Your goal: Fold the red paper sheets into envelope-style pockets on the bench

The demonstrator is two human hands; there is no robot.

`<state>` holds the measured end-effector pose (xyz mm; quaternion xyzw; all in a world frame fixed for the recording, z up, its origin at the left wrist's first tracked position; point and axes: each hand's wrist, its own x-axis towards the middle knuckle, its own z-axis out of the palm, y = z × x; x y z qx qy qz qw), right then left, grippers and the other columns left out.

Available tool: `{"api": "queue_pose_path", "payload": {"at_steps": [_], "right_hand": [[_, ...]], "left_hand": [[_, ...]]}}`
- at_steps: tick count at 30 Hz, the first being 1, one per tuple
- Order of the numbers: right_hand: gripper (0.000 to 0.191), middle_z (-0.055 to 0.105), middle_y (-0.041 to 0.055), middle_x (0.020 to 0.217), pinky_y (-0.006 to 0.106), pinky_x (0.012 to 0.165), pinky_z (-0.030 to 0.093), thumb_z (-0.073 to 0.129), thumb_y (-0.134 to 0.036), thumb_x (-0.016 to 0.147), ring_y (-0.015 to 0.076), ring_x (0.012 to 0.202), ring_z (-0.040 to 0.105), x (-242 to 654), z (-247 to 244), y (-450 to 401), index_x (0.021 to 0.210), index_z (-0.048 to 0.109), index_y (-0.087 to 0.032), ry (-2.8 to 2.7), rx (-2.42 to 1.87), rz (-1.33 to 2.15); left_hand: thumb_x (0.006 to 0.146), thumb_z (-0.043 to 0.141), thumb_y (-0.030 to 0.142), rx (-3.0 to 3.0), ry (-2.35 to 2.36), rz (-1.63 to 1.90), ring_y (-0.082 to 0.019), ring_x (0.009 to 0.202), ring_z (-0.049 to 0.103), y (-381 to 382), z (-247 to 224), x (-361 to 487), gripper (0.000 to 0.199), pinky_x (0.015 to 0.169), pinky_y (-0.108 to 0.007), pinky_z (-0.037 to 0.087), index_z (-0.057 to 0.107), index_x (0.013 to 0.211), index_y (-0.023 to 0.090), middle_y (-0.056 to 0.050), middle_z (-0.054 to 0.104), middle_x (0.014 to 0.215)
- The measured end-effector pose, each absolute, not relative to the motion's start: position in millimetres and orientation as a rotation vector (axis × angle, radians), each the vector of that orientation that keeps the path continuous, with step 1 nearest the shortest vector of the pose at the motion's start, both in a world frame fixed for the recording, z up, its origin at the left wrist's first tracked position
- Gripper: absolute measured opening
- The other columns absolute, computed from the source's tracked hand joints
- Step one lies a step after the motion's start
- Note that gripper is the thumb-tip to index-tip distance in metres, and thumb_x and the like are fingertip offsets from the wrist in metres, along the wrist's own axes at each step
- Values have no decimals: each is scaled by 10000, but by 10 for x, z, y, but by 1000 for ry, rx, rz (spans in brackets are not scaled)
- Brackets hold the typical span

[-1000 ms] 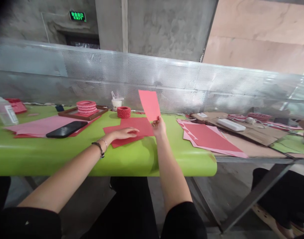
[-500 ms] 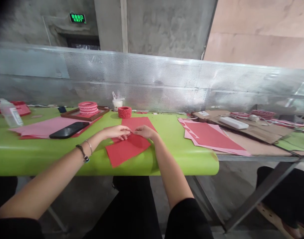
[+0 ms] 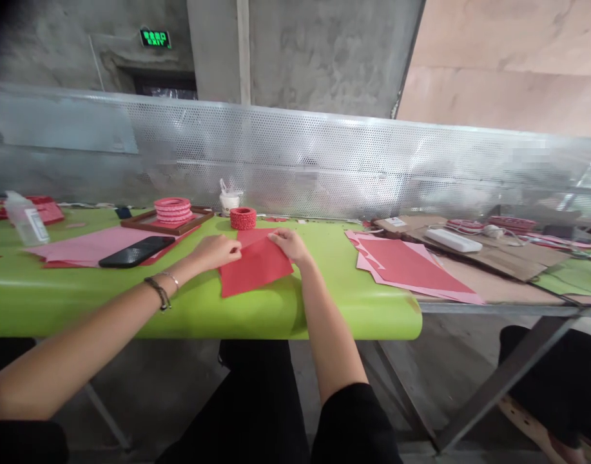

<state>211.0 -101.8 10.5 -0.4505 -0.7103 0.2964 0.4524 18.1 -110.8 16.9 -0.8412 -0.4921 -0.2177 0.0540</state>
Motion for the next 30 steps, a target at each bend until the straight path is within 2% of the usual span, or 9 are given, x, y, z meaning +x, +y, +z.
{"api": "queue_pose_path", "payload": {"at_steps": [7, 9, 11, 13, 15, 18, 21, 24, 30], "right_hand": [[206, 572, -2, 667, 234, 541, 420, 504, -362, 755, 122, 599, 538, 2127, 94, -976, 652, 515, -184, -1588, -1065, 681], [201, 591, 9, 667, 245, 533, 436, 530, -365, 736, 136, 598, 558, 2114, 94, -982, 657, 539, -180, -1609, -1051, 699], [200, 609, 16, 680, 253, 548, 454, 543, -369, 725, 144, 611, 577, 2105, 91, -989, 674, 567, -178, -1646, -1029, 710], [214, 615, 12, 697, 256, 569, 462, 525, -386, 737, 142, 624, 580, 2114, 84, -989, 694, 572, -182, -1659, -1012, 678], [238, 607, 7, 690, 263, 576, 463, 494, -407, 758, 141, 621, 572, 2140, 77, -975, 703, 564, -186, -1654, -1013, 614], [211, 598, 15, 682, 302, 627, 469, 472, -364, 770, 161, 653, 569, 2173, 69, -935, 706, 565, -187, -1646, -1026, 483], [102, 624, 45, 831, 366, 799, 443, 517, -226, 714, 198, 830, 572, 2147, 66, -917, 748, 607, -194, -1664, -1003, 320], [126, 623, 51, 975, 370, 926, 372, 554, -155, 661, 214, 1008, 528, 2074, 67, -952, 726, 645, -213, -1739, -952, 194], [137, 653, 22, 791, 369, 895, 353, 509, -174, 689, 178, 796, 576, 2027, 88, -1036, 641, 633, -208, -1810, -1019, 79]], "left_hand": [[662, 487, 168, -2384, -1679, -633, -161, 452, 437, -954, 297, -542, 219, 490, -266, 218, 467, 444, 188, -21, 470, 436], [715, 460, 229, -2391, -1681, -694, -187, 540, 511, -926, 330, -591, 173, 497, -257, 270, 550, 575, 182, -59, 583, 576], [794, 381, 323, -2477, -1620, -751, -193, 664, 565, -914, 355, -518, 259, 526, -239, 329, 598, 783, 180, -78, 650, 782], [832, 316, 399, -2620, -1521, -746, -178, 719, 578, -915, 382, -366, 349, 555, -223, 360, 593, 885, 193, -55, 655, 865], [808, 366, 429, -2751, -1425, -666, -162, 636, 552, -922, 416, -206, 333, 538, -221, 344, 591, 753, 190, -23, 634, 740], [783, 415, 364, -2834, -1327, -553, -130, 488, 441, -938, 472, -56, 325, 500, -236, 281, 453, 519, 178, 8, 497, 525], [776, 410, 262, -2830, -1275, -493, -122, 466, 392, -965, 507, 6, 307, 504, -253, 242, 380, 482, 177, 13, 439, 491], [774, 409, 216, -2831, -1236, -448, -129, 483, 405, -1006, 518, 90, 294, 517, -263, 236, 373, 485, 176, 5, 456, 504], [831, 360, 251, -2838, -1185, -461, -146, 504, 423, -1066, 564, 281, 306, 533, -272, 252, 406, 535, 188, 2, 454, 534]]}}
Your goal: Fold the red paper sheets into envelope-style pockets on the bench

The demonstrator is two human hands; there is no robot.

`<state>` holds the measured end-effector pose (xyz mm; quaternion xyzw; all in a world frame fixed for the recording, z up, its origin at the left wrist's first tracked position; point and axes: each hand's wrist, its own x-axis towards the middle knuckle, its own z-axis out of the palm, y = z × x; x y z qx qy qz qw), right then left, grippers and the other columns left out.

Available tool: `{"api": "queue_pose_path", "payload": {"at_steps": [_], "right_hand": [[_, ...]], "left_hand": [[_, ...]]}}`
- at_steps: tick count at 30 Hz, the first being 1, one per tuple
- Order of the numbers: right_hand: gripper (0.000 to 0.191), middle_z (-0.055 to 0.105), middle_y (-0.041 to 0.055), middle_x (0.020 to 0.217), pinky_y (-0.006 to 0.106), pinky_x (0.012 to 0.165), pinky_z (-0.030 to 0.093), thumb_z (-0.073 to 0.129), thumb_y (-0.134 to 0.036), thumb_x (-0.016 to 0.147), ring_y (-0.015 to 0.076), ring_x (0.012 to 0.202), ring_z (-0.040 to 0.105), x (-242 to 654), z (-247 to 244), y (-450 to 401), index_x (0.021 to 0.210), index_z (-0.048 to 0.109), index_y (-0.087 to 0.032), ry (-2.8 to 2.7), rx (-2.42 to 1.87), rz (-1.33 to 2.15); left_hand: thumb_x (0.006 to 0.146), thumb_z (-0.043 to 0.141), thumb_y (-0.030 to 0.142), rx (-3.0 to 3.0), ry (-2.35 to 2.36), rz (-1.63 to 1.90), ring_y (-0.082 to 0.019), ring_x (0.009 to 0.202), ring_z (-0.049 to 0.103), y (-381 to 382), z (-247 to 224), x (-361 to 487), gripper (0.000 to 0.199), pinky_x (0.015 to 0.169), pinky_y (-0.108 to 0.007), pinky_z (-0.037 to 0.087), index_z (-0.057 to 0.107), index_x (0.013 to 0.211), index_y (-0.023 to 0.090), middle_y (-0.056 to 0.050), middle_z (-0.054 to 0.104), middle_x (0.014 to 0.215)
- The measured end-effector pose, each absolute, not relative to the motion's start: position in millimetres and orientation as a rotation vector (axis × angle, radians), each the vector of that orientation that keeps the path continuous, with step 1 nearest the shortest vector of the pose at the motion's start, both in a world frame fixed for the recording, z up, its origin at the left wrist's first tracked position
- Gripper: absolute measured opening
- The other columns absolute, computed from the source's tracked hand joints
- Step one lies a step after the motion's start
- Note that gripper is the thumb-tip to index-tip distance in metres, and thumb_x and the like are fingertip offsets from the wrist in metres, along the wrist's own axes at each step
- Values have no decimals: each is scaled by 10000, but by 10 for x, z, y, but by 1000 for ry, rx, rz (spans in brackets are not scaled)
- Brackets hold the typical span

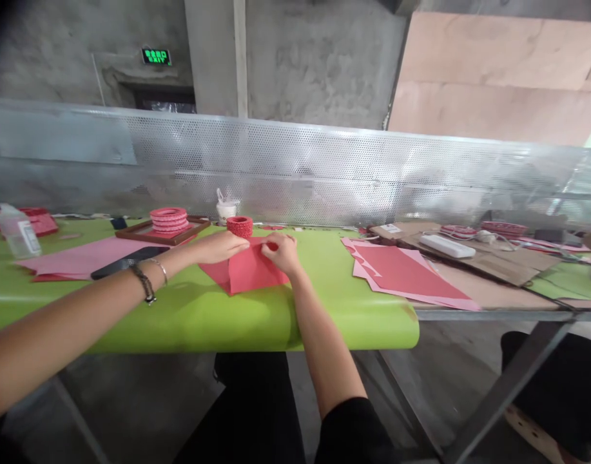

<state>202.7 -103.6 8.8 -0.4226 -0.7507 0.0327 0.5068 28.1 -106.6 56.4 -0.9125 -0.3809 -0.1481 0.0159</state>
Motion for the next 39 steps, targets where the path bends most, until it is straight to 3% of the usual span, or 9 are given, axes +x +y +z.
{"api": "queue_pose_path", "payload": {"at_steps": [6, 10, 14, 19, 22, 26, 31, 39], "right_hand": [[119, 649, 14, 799, 436, 960, 206, 504, -177, 650, 191, 808, 539, 2123, 122, -1032, 606, 611, -206, -1649, -1215, 12], [149, 591, 0, 626, 349, 791, 342, 483, -218, 657, 168, 648, 509, 2185, 116, -999, 547, 582, -202, -1600, -1283, 106], [177, 562, 8, 584, 286, 637, 371, 456, -230, 681, 168, 629, 510, 2239, 118, -965, 557, 576, -191, -1556, -1287, 222], [231, 661, 35, 800, 252, 637, 437, 497, -362, 755, 145, 705, 580, 2223, 114, -999, 768, 642, -183, -1610, -1168, 479], [219, 659, 28, 691, 251, 575, 445, 638, -391, 661, 135, 600, 570, 2213, 103, -1017, 695, 638, -174, -1647, -1143, 616], [269, 573, -4, 517, 250, 552, 431, 626, -406, 677, 102, 489, 507, 2247, 109, -995, 564, 564, -169, -1559, -1170, 644], [274, 551, -16, 464, 250, 532, 423, 643, -417, 657, 105, 465, 503, 2260, 126, -994, 561, 568, -172, -1477, -1210, 647], [256, 535, -26, 482, 242, 496, 411, 638, -391, 648, 98, 446, 485, 2242, 121, -996, 536, 529, -189, -1403, -1221, 609]], "left_hand": [[826, 381, 256, -2876, -1171, -453, -135, 483, 379, -1043, 679, 97, 308, 533, -268, 235, 360, 526, 193, 16, 414, 519], [828, 378, 342, -2964, -1200, -491, -144, 522, 402, -1004, 713, -37, 306, 545, -255, 262, 380, 559, 197, 20, 421, 561], [779, 423, 339, -3030, -1305, -616, -137, 522, 396, -983, 704, -95, 296, 553, -251, 274, 388, 525, 192, 24, 415, 547], [710, 512, 315, -3017, -1494, -993, -158, 587, 481, -925, 663, -211, 211, 573, -244, 322, 497, 541, 191, 13, 516, 576], [695, 554, 326, -2984, -1585, -1293, -182, 676, 538, -875, 596, -268, 151, 602, -248, 369, 569, 625, 193, -7, 591, 651], [718, 559, 378, -2962, -1665, -1713, -167, 727, 584, -830, 387, -241, 213, 659, -266, 435, 594, 781, 178, -47, 637, 788], [620, 673, 410, -2940, -1732, -2043, -130, 588, 558, -765, 12, -47, 292, 600, -265, 455, 552, 648, 145, -24, 585, 623], [526, 715, 491, -2782, -1702, -2309, -136, 603, 548, -664, -172, 100, 398, 561, -244, 426, 588, 673, 144, -26, 621, 658]]}}
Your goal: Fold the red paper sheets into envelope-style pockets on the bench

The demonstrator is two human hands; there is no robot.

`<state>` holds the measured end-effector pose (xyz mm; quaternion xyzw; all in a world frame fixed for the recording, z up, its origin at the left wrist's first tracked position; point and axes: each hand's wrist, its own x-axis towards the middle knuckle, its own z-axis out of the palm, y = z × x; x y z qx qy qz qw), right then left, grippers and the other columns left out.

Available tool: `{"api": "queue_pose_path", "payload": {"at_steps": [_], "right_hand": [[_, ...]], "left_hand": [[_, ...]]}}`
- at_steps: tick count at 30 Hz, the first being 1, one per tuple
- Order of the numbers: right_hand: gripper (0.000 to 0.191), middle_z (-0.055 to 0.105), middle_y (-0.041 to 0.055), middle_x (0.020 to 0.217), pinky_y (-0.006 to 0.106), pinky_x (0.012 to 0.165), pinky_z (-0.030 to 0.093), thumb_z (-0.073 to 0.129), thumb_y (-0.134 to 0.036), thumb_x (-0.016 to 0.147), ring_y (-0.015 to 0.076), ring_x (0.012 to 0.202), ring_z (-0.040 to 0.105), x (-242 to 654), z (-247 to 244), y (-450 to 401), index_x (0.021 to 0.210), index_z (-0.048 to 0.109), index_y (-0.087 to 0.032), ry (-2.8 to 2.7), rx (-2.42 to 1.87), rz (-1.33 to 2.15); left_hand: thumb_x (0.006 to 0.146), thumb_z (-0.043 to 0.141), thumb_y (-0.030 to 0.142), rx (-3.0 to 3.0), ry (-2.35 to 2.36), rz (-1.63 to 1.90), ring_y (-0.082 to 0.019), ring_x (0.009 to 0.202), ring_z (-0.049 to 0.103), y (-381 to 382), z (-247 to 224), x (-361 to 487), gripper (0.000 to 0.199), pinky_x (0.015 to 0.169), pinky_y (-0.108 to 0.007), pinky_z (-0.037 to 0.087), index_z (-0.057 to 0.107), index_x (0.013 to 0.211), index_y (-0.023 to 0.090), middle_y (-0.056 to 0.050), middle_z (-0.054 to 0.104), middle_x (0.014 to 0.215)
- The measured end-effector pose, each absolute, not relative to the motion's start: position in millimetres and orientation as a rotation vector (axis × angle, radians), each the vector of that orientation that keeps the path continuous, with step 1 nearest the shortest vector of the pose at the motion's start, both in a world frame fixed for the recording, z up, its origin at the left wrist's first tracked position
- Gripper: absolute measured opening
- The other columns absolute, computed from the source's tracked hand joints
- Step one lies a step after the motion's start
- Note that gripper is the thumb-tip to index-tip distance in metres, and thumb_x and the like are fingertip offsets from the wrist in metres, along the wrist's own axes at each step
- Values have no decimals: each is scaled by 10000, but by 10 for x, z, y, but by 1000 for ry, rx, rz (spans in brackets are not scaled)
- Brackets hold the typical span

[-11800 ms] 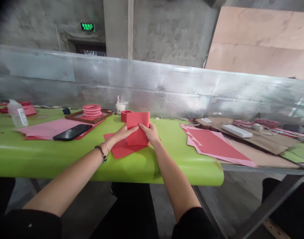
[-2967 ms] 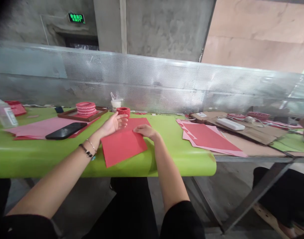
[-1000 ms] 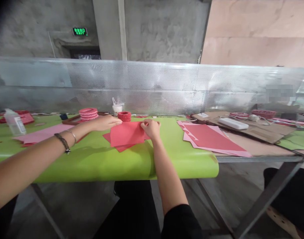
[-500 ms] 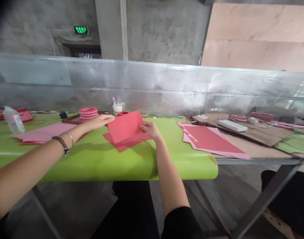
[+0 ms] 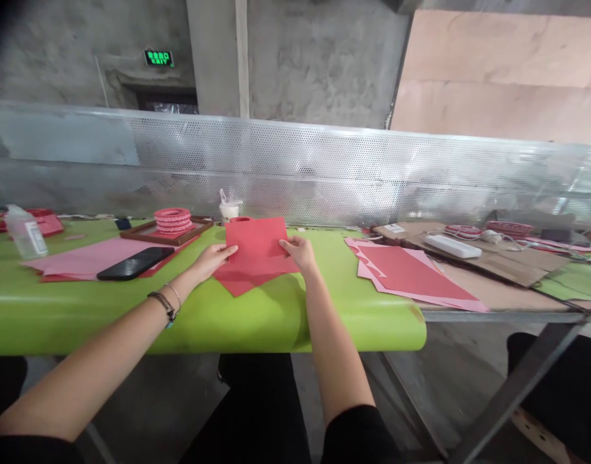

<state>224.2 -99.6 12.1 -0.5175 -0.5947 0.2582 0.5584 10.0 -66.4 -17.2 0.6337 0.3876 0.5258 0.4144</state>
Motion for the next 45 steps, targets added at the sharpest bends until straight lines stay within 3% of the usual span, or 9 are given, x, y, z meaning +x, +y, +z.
{"api": "queue_pose_path", "payload": {"at_steps": [9, 16, 20, 25, 30, 34, 38, 41, 45], "right_hand": [[282, 507, -22, 433, 233, 436, 348, 653, -411, 626, 105, 440, 451, 2239, 113, -1006, 504, 534, -187, -1414, -1276, 613], [356, 482, -19, 458, 247, 506, 340, 624, -446, 657, 119, 496, 442, 2233, 127, -1011, 456, 482, -188, -1394, -1198, 612], [379, 414, -34, 454, 252, 544, 360, 605, -455, 676, 125, 522, 432, 2277, 118, -980, 466, 412, -205, -1307, -1074, 624], [317, 469, -23, 529, 274, 640, 456, 509, -487, 750, 128, 544, 473, 2352, 146, -970, 597, 400, -231, -1181, -861, 806], [227, 482, -35, 496, 266, 609, 491, 528, -408, 762, 108, 465, 470, 2330, 132, -1011, 646, 453, -228, -1212, -729, 1023], [172, 537, -34, 532, 244, 581, 491, 550, -377, 753, 99, 478, 512, 2301, 113, -1025, 698, 510, -218, -1287, -670, 1096], [297, 656, 17, 855, 324, 817, 488, 407, -509, 811, 149, 831, 617, 2255, 132, -1033, 836, 545, -247, -1357, -569, 1009], [420, 542, 55, 1248, 451, 1017, 331, 368, -530, 820, 217, 1205, 442, 2117, 108, -1042, 1098, 532, -261, -1697, -655, 483], [486, 397, 89, 1392, 518, 1087, 159, 473, -398, 801, 288, 1339, 222, 1870, 42, -1071, 1250, 487, -211, -2083, -897, -445]], "left_hand": [[576, 662, 545, 1597, 1090, 1487, -62, 394, 292, -766, -92, 92, 466, 414, -211, 220, 372, 494, 190, 84, 319, 409], [678, 599, 532, 1519, 1044, 1557, -82, 433, 372, -763, -83, 89, 449, 443, -201, 299, 351, 514, 196, 72, 341, 427], [730, 551, 506, 1476, 973, 1493, -142, 627, 559, -728, -80, 85, 334, 557, -224, 424, 530, 687, 176, -5, 568, 598], [732, 584, 341, 1519, 926, 1343, -179, 786, 615, -713, -107, 93, 217, 694, -281, 480, 594, 830, 148, -63, 660, 794], [633, 663, 183, 1634, 891, 1194, -220, 994, 592, -820, -119, 119, 445, 848, -329, 463, 581, 1071, 169, -85, 643, 1084], [700, 600, 182, 1685, 824, 1196, -202, 1185, 483, -884, -108, 133, 550, 946, -295, 417, 498, 1233, 270, -24, 483, 1344], [743, 566, 267, 1660, 841, 1233, -234, 1135, 528, -848, -120, 160, 421, 895, -314, 455, 574, 1158, 189, -66, 593, 1222], [739, 579, 315, 1643, 858, 1271, -223, 969, 616, -812, -126, 170, 365, 784, -294, 493, 617, 1067, 160, -73, 680, 1038], [735, 565, 282, 1660, 929, 1271, -141, 535, 587, -799, -124, 150, 169, 571, -241, 459, 647, 764, 137, 10, 610, 521]]}}
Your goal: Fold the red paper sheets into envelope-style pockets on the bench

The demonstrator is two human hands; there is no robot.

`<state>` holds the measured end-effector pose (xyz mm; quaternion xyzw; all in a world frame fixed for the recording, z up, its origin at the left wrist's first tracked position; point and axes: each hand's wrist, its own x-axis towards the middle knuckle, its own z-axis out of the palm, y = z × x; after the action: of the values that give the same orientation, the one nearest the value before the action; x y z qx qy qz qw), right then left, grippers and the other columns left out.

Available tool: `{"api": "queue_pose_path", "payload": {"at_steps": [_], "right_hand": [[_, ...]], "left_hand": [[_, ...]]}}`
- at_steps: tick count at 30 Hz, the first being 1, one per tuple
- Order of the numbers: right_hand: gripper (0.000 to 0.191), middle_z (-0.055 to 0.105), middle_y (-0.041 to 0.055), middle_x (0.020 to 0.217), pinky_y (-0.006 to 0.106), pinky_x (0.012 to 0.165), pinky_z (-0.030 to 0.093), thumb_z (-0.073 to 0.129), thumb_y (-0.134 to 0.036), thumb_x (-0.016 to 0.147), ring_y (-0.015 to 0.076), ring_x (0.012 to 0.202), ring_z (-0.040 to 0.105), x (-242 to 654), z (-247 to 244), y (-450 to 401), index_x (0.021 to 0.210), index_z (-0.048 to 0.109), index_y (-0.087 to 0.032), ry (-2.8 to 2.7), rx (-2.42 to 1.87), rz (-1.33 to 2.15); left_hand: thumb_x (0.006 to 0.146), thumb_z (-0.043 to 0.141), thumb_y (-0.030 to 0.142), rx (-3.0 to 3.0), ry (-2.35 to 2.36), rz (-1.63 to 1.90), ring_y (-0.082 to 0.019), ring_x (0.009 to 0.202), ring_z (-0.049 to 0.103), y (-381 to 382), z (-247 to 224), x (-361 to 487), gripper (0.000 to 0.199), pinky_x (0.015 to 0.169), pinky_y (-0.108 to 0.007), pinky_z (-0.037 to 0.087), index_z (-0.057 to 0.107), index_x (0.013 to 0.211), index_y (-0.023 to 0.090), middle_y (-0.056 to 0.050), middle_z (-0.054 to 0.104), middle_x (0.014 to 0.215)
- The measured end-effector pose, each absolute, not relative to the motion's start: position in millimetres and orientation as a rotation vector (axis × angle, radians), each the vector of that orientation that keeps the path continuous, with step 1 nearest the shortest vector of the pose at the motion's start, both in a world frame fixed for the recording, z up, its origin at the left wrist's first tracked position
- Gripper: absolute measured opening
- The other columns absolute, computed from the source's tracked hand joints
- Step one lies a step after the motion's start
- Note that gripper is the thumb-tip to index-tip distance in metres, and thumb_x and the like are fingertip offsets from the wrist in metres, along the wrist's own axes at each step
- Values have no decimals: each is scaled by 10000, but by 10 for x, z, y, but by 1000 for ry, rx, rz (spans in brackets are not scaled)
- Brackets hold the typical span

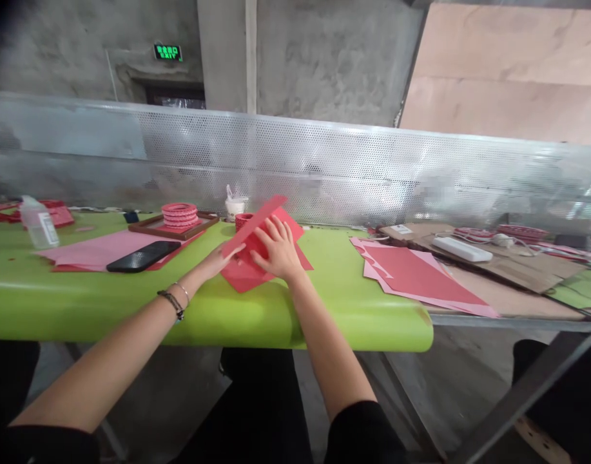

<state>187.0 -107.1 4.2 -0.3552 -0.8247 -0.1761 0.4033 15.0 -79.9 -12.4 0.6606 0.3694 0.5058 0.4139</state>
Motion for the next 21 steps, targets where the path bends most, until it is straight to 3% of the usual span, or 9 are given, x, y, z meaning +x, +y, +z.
{"api": "queue_pose_path", "payload": {"at_steps": [2, 5, 8, 10, 12, 16, 19, 21], "right_hand": [[496, 325, 76, 1439, 515, 1094, 132, 471, -328, 818, 295, 1350, 193, 1797, 31, -1099, 1302, 441, -225, -2134, -947, -692], [508, 270, 66, 1467, 520, 1098, 95, 449, -289, 846, 295, 1348, 201, 1768, 50, -1147, 1348, 377, -255, -2140, -1024, -850], [522, 252, 64, 1475, 517, 1098, 90, 453, -304, 851, 291, 1352, 193, 1771, 85, -1172, 1361, 350, -269, -2150, -1057, -886], [539, 225, 57, 1486, 519, 1095, 91, 458, -336, 851, 290, 1360, 171, 1767, 107, -1164, 1370, 328, -276, -2186, -1035, -881], [573, 224, 59, 1488, 516, 1093, 100, 463, -403, 846, 291, 1362, 163, 1766, 120, -1136, 1380, 311, -261, -2251, -993, -840], [582, 420, 85, 1381, 525, 1080, 117, 480, -487, 823, 280, 1278, 341, 1796, 115, -1069, 1331, 381, -220, -2365, -994, -664], [382, 575, 97, 1202, 520, 1063, 111, 458, -399, 861, 257, 1132, 497, 1833, 105, -1054, 1187, 503, -205, -2258, -1079, -602], [285, 618, 101, 1123, 504, 1047, 117, 441, -341, 880, 248, 1051, 548, 1847, 106, -1061, 1102, 543, -194, -2202, -1128, -570]], "left_hand": [[741, 560, 283, 1679, 962, 1258, -117, 427, 512, -802, -126, 142, 171, 517, -231, 424, 622, 678, 136, 45, 500, 400], [742, 576, 324, 1706, 975, 1246, -135, 445, 532, -806, -133, 154, 210, 516, -243, 425, 635, 806, 133, 44, 515, 423], [768, 550, 378, 1736, 938, 1275, -199, 754, 637, -809, -141, 178, 358, 661, -275, 473, 601, 1040, 151, -35, 680, 721], [768, 549, 407, 1760, 905, 1289, -230, 1018, 583, -812, -145, 184, 423, 800, -291, 462, 569, 1121, 175, -74, 676, 1015], [748, 564, 459, 1785, 874, 1273, -257, 1130, 519, -810, -148, 178, 461, 871, -310, 440, 579, 1113, 178, -88, 621, 1161], [735, 435, 668, 1836, 778, 1221, -281, 1011, 588, -783, -155, 160, 608, 835, -350, 467, 631, 969, 142, -119, 668, 1037], [699, 323, 765, 1861, 741, 1248, -258, 862, 628, -754, -157, 162, 719, 751, -354, 490, 607, 887, 132, -125, 678, 878], [684, 364, 757, 1886, 758, 1313, -238, 823, 622, -748, -150, 165, 675, 717, -340, 486, 574, 859, 140, -110, 658, 832]]}}
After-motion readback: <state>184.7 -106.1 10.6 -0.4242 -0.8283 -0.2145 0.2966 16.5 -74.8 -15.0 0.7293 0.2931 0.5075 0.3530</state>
